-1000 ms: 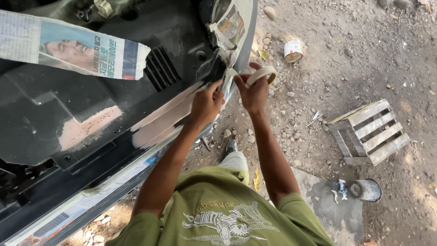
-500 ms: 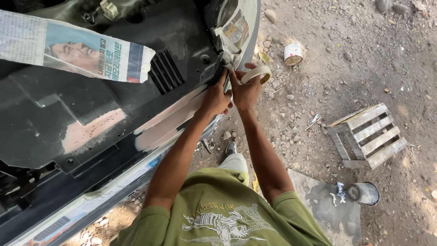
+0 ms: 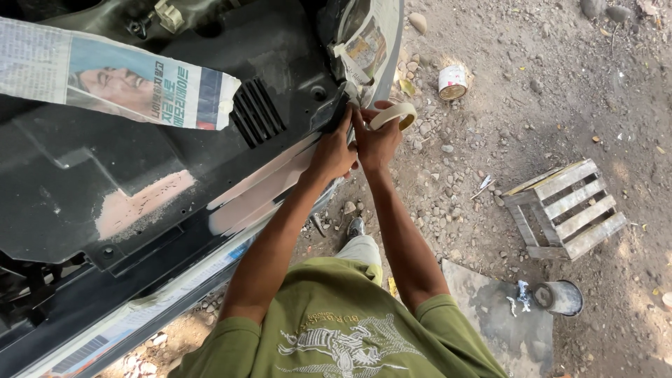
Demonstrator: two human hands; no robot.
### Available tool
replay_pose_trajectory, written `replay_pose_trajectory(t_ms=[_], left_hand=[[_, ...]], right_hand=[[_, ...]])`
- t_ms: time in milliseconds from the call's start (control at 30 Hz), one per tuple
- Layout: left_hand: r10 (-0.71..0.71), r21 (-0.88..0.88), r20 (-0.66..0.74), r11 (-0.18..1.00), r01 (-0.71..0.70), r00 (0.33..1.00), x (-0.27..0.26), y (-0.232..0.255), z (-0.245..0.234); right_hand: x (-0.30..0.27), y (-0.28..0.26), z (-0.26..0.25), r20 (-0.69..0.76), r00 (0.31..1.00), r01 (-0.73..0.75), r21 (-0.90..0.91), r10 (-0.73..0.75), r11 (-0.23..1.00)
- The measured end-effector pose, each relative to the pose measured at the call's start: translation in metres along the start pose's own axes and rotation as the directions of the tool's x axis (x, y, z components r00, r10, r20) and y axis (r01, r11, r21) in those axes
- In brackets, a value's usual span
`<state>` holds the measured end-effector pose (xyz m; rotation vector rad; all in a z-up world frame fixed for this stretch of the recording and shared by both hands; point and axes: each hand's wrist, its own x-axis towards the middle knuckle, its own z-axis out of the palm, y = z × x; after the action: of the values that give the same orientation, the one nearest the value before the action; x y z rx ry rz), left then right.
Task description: The person tapes newspaper onto the front bumper and grille area of a car using masking tape. They repeatedly tear off pieces of tape and press them over the newspaper to secure it in place.
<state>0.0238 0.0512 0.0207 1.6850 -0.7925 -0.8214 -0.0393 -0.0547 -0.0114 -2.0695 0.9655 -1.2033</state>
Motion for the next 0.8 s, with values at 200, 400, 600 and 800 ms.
replay_pose_trajectory(t_ms=[200,400,600,800], left_hand=[[0.035,0.078,0.016,0.996,-0.036,0.999,0.006,0.003,-0.003],[0.148,0.246,-0.030,0.960,-0.136,0.989,0.019,-0.011,0.004],[0.025,0.252,0.029,0.967,-0.032,0.999,0.017,-0.035,0.011],[0.283,0.417,-0.088,0.881,-0.222,0.955,0.016,-0.037,0.013]], right_hand=[[0.004,-0.014,0.001,-0.039,0.998,-0.053,0.004,0.053,0.999],[0.005,-0.012,0.001,-0.044,0.994,-0.099,-0.013,0.098,0.995],[0.008,-0.007,0.000,-0.024,1.000,-0.004,0.015,0.005,1.000],[0.003,0.002,0.000,0.001,1.000,-0.025,0.038,0.025,0.999]])
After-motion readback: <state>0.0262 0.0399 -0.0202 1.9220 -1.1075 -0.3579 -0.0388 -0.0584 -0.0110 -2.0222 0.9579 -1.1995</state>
